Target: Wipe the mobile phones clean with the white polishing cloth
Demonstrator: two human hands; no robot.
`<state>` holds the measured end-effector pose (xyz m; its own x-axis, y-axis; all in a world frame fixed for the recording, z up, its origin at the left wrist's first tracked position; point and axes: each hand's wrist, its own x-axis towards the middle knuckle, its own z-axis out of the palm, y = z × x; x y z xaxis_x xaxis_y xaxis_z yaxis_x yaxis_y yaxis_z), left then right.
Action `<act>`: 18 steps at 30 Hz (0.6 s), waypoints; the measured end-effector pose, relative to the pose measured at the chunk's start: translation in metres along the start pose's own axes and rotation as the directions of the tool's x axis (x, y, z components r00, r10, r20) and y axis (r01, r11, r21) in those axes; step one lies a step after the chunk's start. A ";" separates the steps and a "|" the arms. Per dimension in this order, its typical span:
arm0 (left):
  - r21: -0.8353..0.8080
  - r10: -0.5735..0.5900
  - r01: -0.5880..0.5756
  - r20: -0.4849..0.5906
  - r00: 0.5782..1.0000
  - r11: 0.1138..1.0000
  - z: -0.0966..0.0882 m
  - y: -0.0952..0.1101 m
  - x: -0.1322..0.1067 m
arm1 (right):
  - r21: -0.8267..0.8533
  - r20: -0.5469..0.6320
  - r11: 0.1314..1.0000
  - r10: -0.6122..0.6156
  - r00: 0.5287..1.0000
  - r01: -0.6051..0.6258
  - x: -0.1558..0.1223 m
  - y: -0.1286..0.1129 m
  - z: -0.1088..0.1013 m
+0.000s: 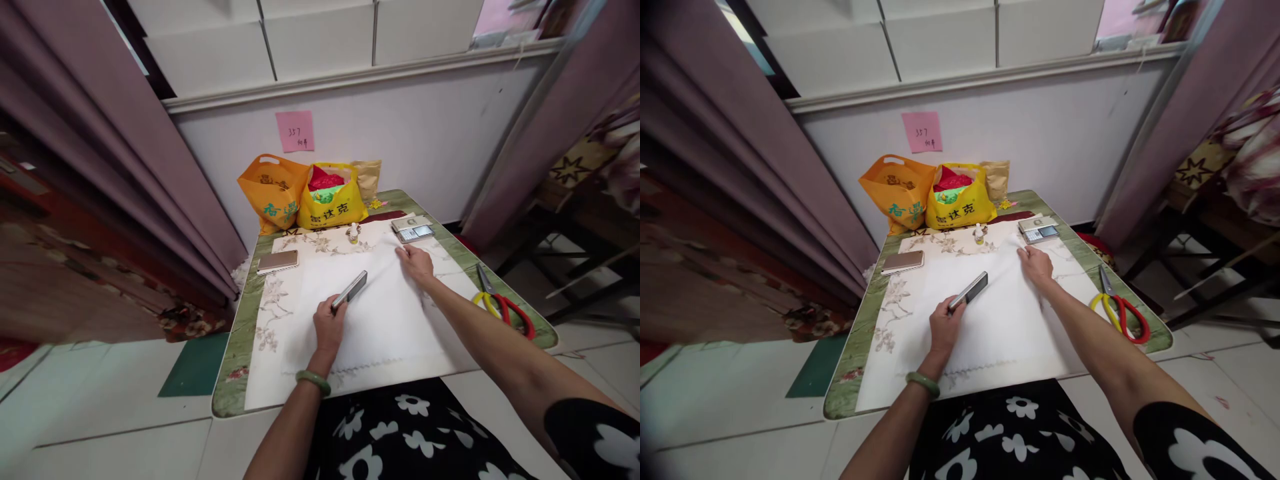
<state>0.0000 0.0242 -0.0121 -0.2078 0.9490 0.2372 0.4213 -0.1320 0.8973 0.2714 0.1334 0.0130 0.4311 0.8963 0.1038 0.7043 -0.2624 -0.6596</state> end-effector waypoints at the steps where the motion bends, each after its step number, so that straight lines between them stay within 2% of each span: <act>1: -0.012 -0.021 0.021 0.009 1.000 1.000 -0.002 0.002 0.000 | 0.019 0.009 1.000 -0.001 1.000 0.001 -0.001 0.004 0.002; 7: -0.126 -0.125 0.126 0.013 0.992 0.984 -0.022 0.014 -0.026 | 0.176 0.015 0.984 0.031 0.999 -0.033 -0.003 0.015 0.007; 11: -0.097 -0.102 0.101 -0.011 0.995 0.990 -0.026 0.007 -0.037 | 0.310 -0.009 0.950 0.054 0.998 -0.049 -0.023 -0.005 0.005; 13: -0.065 -0.086 0.085 -0.018 0.996 0.994 -0.024 0.003 -0.038 | 0.402 -0.002 0.916 0.002 1.000 -0.001 -0.049 -0.024 0.002; 15: -0.045 -0.059 0.058 -0.027 0.998 0.997 -0.022 0.001 -0.039 | 0.584 0.020 0.801 -0.175 0.984 0.130 -0.082 -0.044 -0.002; 16: -0.032 -0.046 0.045 -0.028 0.999 0.998 -0.021 0.001 -0.039 | 0.613 0.059 0.763 -0.303 0.951 0.205 -0.098 -0.052 -0.005; 17: -0.017 -0.041 0.041 -0.024 0.999 0.999 -0.021 0.001 -0.039 | 0.613 0.160 0.733 -0.481 0.862 0.295 -0.113 -0.060 -0.007; 18: -0.003 -0.041 0.041 -0.012 0.999 0.999 -0.021 0.001 -0.040 | 0.601 0.257 0.703 -0.621 0.740 0.381 -0.125 -0.067 -0.008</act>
<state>-0.0099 -0.0198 -0.0133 -0.2356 0.9501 0.2043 0.4098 -0.0935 0.9074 0.1753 0.0363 0.0502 -0.2630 0.9185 0.2954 0.3205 0.3720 -0.8711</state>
